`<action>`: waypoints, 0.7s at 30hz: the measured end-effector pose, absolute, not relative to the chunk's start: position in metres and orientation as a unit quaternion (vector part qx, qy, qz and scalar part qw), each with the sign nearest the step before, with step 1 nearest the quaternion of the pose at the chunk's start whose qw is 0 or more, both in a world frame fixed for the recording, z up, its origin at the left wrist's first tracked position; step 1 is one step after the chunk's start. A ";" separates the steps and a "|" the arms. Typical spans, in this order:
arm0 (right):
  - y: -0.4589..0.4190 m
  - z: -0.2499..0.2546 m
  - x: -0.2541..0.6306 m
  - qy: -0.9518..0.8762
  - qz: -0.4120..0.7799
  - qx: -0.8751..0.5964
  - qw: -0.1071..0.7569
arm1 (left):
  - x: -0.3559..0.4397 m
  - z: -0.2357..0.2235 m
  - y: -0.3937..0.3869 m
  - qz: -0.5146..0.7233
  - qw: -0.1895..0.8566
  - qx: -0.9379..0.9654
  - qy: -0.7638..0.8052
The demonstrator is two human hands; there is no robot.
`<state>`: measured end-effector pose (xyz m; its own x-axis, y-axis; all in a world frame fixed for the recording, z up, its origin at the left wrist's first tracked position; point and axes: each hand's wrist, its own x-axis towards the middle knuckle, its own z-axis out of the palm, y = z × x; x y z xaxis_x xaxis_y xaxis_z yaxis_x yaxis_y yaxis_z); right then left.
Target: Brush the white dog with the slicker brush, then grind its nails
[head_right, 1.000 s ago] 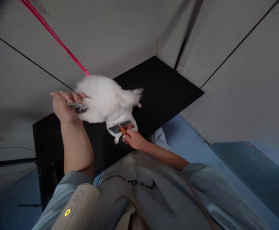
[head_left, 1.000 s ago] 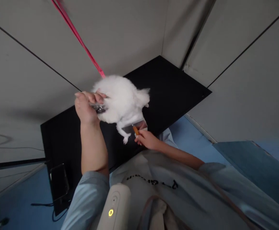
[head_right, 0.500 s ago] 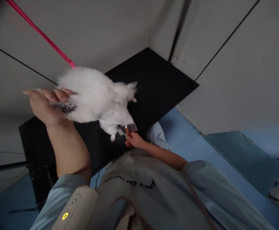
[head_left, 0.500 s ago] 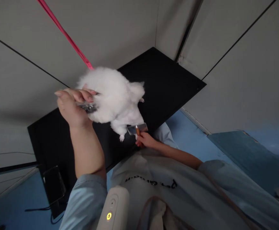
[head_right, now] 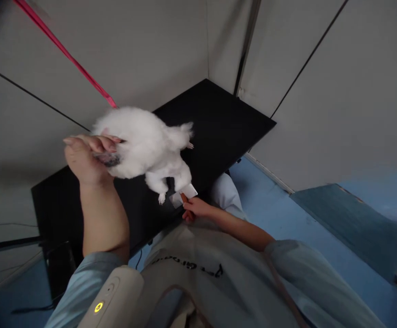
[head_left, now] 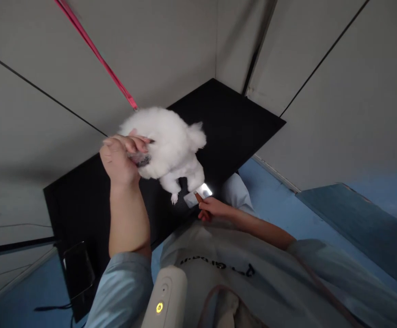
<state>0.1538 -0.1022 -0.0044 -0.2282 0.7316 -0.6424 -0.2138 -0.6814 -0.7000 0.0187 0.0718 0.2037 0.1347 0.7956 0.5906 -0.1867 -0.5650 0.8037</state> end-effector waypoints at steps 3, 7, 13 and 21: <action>-0.087 -0.002 0.157 -0.310 0.655 -0.561 0.399 | 0.021 0.202 0.072 0.612 0.397 0.643 0.231; -0.074 0.000 0.152 -0.309 0.675 -0.584 0.328 | 0.024 0.200 0.076 0.592 0.415 0.649 0.239; -0.061 0.002 0.144 -0.402 0.573 -0.577 0.422 | 0.034 0.205 0.083 0.574 0.421 0.660 0.241; -0.041 -0.010 0.112 -0.400 0.616 -0.560 0.384 | 0.047 0.212 0.085 0.563 0.441 0.654 0.248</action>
<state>0.1115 -0.0407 -0.0101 -0.0797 0.9206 -0.3823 -0.0245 -0.3853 -0.9225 0.0465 0.0852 0.2124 0.2431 0.8204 0.5176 -0.1721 -0.4887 0.8553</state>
